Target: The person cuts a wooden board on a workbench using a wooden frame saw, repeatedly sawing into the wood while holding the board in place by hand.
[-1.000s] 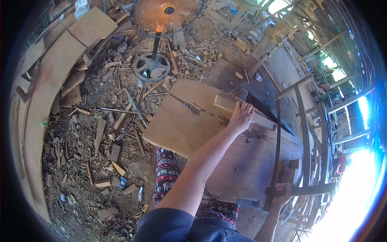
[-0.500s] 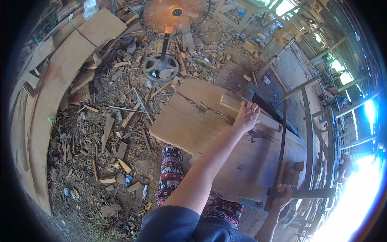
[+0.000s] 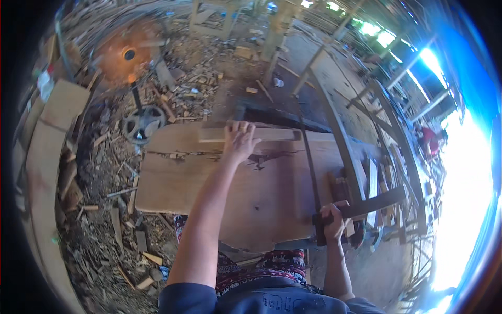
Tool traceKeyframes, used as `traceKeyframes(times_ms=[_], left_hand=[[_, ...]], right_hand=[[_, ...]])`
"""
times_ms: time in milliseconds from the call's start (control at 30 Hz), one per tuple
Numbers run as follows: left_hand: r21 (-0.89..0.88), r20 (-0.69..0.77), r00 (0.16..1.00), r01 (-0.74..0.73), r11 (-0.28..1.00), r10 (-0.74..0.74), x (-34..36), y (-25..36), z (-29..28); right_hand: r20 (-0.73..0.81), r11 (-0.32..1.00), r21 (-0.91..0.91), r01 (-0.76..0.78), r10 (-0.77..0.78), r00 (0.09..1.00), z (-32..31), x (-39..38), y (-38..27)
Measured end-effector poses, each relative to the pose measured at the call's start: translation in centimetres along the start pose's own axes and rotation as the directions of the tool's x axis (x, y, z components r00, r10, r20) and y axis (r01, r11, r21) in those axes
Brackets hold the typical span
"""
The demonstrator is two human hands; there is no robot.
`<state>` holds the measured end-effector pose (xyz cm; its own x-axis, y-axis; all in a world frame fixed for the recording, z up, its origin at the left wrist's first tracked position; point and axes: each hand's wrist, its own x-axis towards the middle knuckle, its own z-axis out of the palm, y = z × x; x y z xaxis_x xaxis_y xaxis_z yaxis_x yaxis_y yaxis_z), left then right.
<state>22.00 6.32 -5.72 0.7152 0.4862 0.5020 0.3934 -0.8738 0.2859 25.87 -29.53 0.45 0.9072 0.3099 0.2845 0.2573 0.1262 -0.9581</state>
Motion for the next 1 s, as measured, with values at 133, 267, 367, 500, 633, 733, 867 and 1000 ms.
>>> traceKeyframes(times_ms=[133, 267, 367, 500, 633, 733, 867, 1000], left_hand=[[0.029, 0.028, 0.999, -0.019, 0.999, 0.018, 0.3, 0.8, -0.2], [0.089, 0.01, 0.999, -0.053, 0.995, 0.052, 0.3, 1.2, 0.1], [0.146, 0.037, 0.998, -0.048, 0.988, 0.043, 0.2, 1.9, 0.0], [0.186, 0.083, 0.996, -0.057, 0.981, 0.042, 0.4, 1.8, 0.1], [0.205, 0.124, 0.991, -0.065, 0.977, 0.04, 0.7, 1.9, 0.4], [0.223, 0.143, 0.988, -0.086, 0.971, 0.055, 0.9, 1.6, 0.6], [0.25, 0.148, 0.986, -0.118, 0.961, 0.083, 1.3, 0.9, 0.8], [0.209, 0.163, 0.982, -0.127, 0.97, 0.094, 1.4, 1.4, 0.9]], right_hand=[[-0.013, 0.995, 0.097, -0.022, 0.023, 1.0, -0.2, 0.0, -0.3], [-0.007, 0.998, 0.016, 0.061, -0.061, 0.998, -0.3, -0.2, -0.3], [0.07, 0.977, 0.2, -0.069, 0.056, 0.996, -1.1, -0.1, -0.1], [0.15, 0.988, 0.065, -0.137, 0.126, 0.981, -2.2, 0.4, 0.2], [0.19, 0.988, 0.03, -0.154, 0.146, 0.971, -3.7, 0.7, 0.7], [0.174, 0.989, 0.001, -0.145, 0.142, 0.974, -4.0, 1.0, 1.3], [0.249, 0.992, -0.036, -0.123, 0.128, 0.96, -3.8, 1.4, 1.0], [0.216, 0.991, 0.008, -0.134, 0.129, 0.968, -2.4, 3.5, 0.7]])
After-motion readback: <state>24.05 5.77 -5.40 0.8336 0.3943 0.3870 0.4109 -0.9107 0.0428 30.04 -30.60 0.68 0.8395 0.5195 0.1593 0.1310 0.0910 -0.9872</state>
